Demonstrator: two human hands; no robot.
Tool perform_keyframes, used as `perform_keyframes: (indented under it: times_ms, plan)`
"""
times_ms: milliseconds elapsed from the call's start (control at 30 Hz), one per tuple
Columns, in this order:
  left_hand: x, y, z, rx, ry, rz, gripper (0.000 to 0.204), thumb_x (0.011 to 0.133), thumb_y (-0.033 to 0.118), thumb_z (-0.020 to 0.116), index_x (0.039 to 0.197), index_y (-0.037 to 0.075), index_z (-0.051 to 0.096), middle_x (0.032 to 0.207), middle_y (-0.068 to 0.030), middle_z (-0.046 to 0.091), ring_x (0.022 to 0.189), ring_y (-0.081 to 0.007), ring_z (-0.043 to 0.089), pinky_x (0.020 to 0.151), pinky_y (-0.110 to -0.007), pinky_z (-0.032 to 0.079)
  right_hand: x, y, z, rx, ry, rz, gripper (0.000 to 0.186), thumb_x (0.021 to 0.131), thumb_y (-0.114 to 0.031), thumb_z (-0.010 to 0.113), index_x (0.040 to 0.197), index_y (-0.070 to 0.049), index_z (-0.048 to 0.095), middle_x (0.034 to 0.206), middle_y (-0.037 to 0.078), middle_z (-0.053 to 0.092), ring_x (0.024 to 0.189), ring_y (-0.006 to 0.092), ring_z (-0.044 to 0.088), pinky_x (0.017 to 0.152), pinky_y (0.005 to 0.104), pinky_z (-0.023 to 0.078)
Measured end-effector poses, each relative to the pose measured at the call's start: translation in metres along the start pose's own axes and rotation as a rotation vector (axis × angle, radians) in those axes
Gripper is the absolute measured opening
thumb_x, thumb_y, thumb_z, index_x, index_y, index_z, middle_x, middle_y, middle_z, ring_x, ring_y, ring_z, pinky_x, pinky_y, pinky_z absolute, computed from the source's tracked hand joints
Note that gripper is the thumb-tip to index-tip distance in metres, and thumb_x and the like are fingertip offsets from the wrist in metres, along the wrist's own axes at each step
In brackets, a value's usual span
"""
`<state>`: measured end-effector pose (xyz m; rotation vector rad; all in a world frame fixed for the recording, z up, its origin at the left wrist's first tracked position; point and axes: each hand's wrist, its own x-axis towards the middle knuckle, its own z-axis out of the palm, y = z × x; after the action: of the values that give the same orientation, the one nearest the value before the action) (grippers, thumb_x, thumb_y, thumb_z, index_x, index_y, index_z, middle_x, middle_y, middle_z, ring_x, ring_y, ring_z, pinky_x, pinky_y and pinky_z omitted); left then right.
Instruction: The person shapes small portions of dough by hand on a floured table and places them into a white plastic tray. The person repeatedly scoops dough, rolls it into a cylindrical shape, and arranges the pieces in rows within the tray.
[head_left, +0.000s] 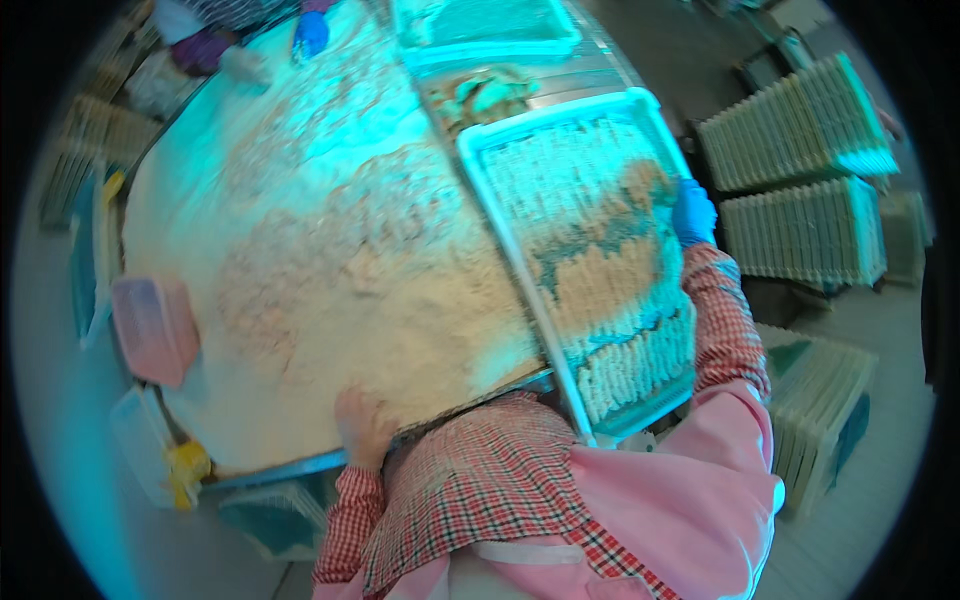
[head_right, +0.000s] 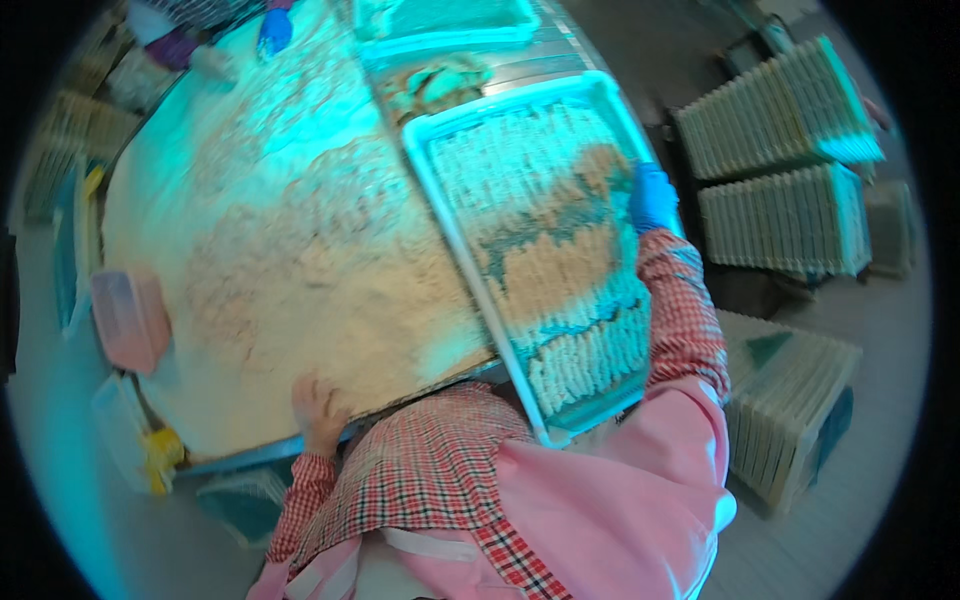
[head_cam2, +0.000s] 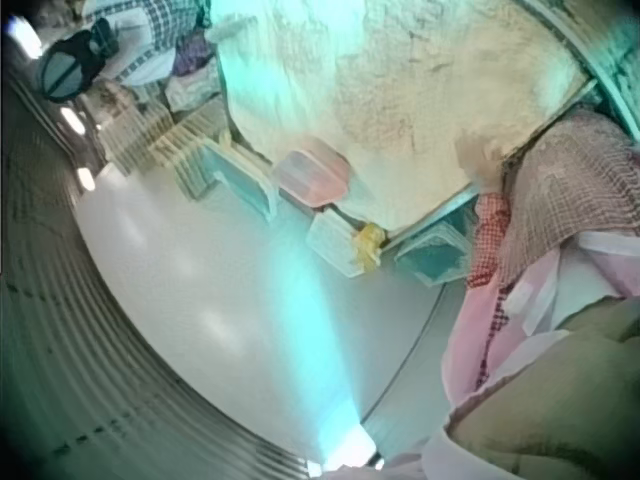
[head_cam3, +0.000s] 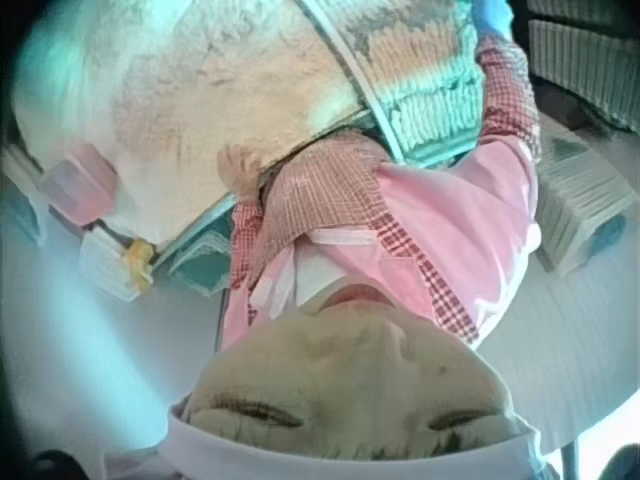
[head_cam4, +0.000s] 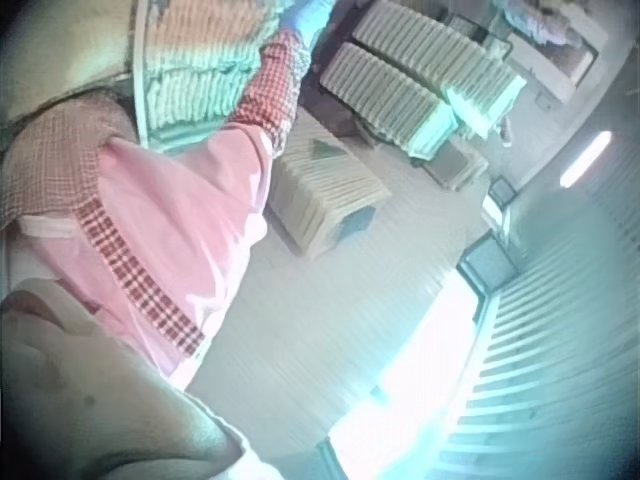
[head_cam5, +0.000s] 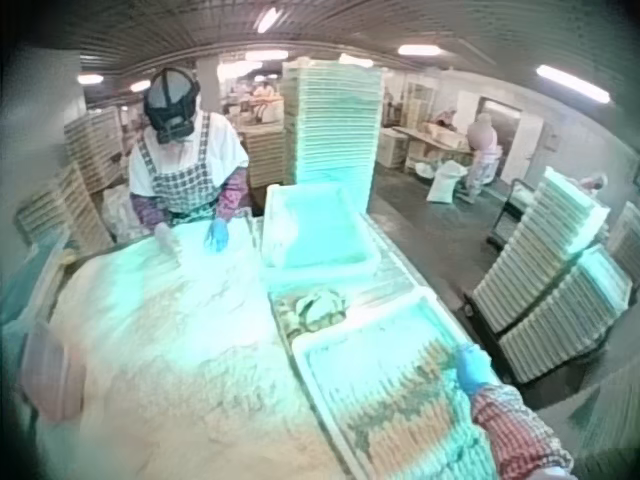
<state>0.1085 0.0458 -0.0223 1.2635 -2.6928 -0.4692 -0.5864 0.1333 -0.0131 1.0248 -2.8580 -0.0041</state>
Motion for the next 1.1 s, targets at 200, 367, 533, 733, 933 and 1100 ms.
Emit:
perform_keyframes:
  times_ms: [200, 367, 533, 733, 933, 1100]
  plan:
    - [0.077, -0.001, -0.001, -0.042, 0.253, -0.192, 0.047, 0.074, 0.017, 0.066, 0.119, 0.008, 0.057, 0.133, -0.0188, 0.049, 0.123, -0.0401, 0.043, 0.103, -0.05, 0.035, -0.065, -0.1, -0.051, 0.802, -0.005, -0.311, 0.031, 0.086, -0.011, 0.066, 0.116, -0.009, 0.06, 0.098, 0.011, 0.064, 0.079, 0.0239, 0.061, 0.07, 0.0354, 0.049]
    - [0.178, 0.022, 0.005, -0.278, 0.254, -0.471, 0.029, 0.082, 0.018, 0.062, 0.108, 0.007, 0.063, 0.106, -0.0136, 0.061, 0.1, -0.0303, 0.057, 0.086, -0.04, 0.046, -0.173, -0.233, -0.065, 0.94, -0.082, -0.733, 0.045, 0.087, -0.024, 0.068, 0.128, -0.009, 0.056, 0.112, 0.012, 0.064, 0.088, 0.0236, 0.062, 0.072, 0.0351, 0.052]
    - [0.162, 0.032, -0.005, -0.53, 0.122, -0.531, 0.019, 0.085, 0.012, 0.063, 0.099, -0.001, 0.061, 0.078, -0.0098, 0.061, 0.073, -0.018, 0.058, 0.07, -0.031, 0.047, -0.248, -0.324, -0.082, 0.232, -0.259, -0.791, 0.057, 0.083, -0.032, 0.068, 0.133, -0.01, 0.051, 0.122, 0.015, 0.056, 0.092, 0.0284, 0.059, 0.072, 0.0378, 0.053]
    - [0.124, -0.013, -0.05, -0.94, 0.291, -0.62, 0.013, 0.087, 0.01, 0.062, 0.094, 0.0, 0.061, 0.075, -0.0079, 0.06, 0.069, -0.0156, 0.055, 0.065, -0.031, 0.046, -0.251, -0.337, -0.034, 0.532, -0.128, -0.841, 0.032, 0.082, -0.007, 0.063, 0.114, -0.008, 0.06, 0.11, 0.012, 0.06, 0.089, 0.0292, 0.059, 0.072, 0.0395, 0.052]
    - [0.089, -0.009, -0.053, -0.08, 0.14, 0.17, 0.024, 0.086, 0.014, 0.063, 0.106, 0.001, 0.063, 0.102, -0.0155, 0.065, 0.087, -0.028, 0.063, 0.076, -0.036, 0.051, -0.237, -0.32, -0.078, 0.44, -0.01, -0.784, 0.058, 0.079, -0.012, 0.07, 0.134, -0.019, 0.052, 0.119, 0.008, 0.06, 0.095, 0.0283, 0.056, 0.075, 0.0383, 0.05]
    - [0.102, -0.031, -0.065, -0.402, -0.133, -0.503, 0.034, 0.087, 0.022, 0.061, 0.115, 0.003, 0.061, 0.112, -0.017, 0.062, 0.094, -0.0297, 0.061, 0.084, -0.039, 0.048, -0.261, -0.335, -0.065, 0.497, -0.124, -0.752, 0.054, 0.082, -0.021, 0.07, 0.132, -0.01, 0.052, 0.117, 0.01, 0.059, 0.093, 0.0282, 0.056, 0.073, 0.0394, 0.049]
